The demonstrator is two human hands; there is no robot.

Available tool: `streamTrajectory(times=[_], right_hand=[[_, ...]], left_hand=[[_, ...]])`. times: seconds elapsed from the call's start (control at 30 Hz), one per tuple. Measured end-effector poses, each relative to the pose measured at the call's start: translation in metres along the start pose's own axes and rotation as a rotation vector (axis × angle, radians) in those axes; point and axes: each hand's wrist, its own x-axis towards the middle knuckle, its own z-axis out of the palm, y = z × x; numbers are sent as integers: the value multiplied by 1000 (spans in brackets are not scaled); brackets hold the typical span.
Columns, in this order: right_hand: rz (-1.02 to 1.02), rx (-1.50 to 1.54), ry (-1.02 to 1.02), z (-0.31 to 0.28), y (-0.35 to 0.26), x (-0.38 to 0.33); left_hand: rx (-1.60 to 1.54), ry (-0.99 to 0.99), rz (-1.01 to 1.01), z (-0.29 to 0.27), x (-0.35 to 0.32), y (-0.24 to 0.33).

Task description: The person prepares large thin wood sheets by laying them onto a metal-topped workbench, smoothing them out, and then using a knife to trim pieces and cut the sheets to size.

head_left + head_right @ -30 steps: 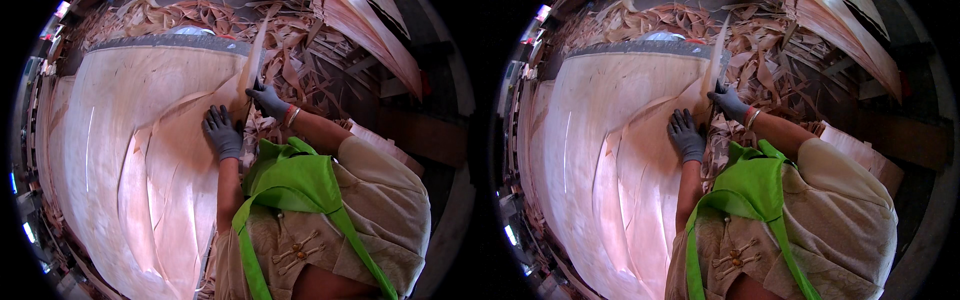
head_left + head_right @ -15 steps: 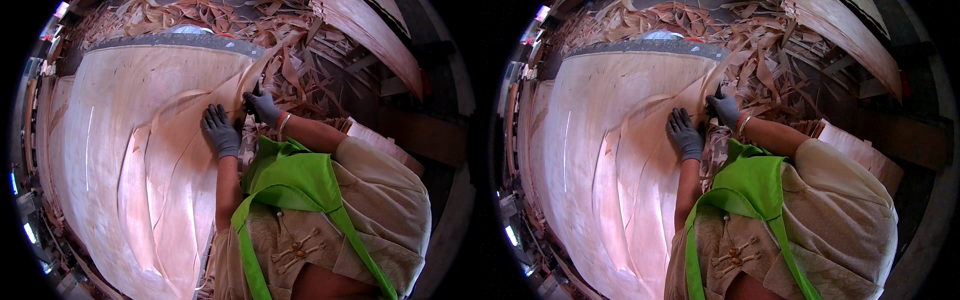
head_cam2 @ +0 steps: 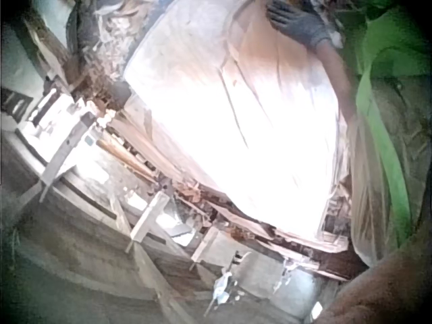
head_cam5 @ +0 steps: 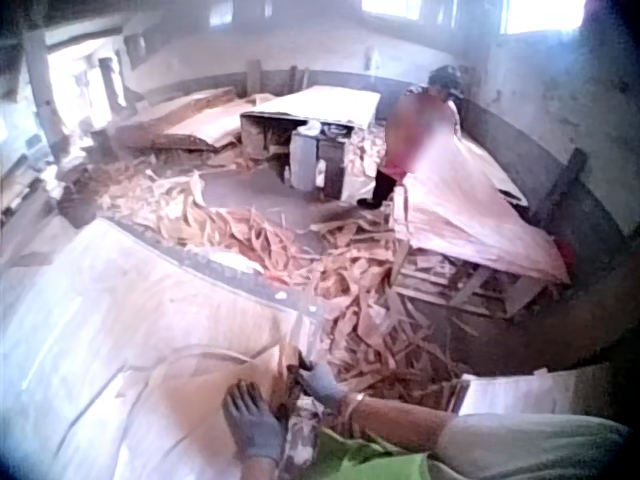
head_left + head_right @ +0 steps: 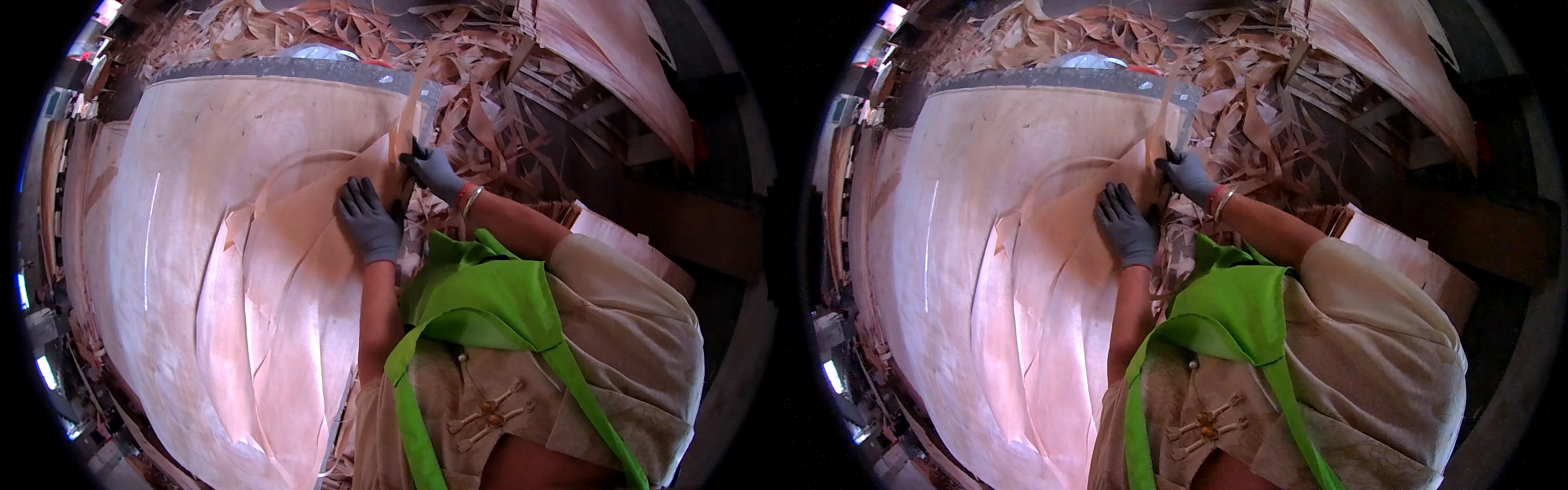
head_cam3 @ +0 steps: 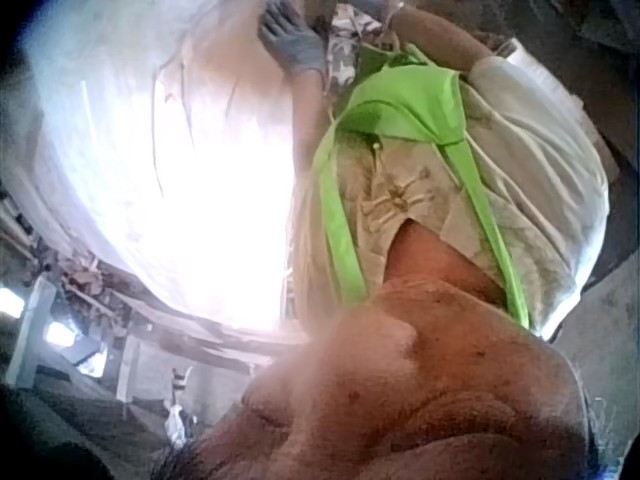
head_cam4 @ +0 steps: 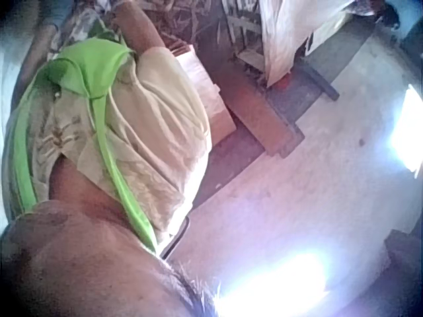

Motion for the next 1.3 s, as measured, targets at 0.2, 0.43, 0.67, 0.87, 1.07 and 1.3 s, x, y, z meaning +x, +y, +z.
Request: streamTrajectory(times=[0.2, 0.43, 0.67, 0.87, 1.07, 1.3], right_hand=[[131, 59, -128, 0, -27, -26], [12, 86, -108, 12, 3, -27], [36, 130, 91, 29, 12, -25], [126, 127, -106, 29, 0, -22], [-65, -239, -79, 7, -23, -2], [112, 189, -205, 25, -80, -48]], left_hand=[[-100, -10, -35, -3, -2, -3], [-96, 23, -16, -1, 1, -1], [-87, -38, -15, -3, 1, 0], [-59, -18, -45, 6, -1, -6], [-155, -95, -78, -28, 15, 5], [-465, 148, -107, -18, -15, -18]])
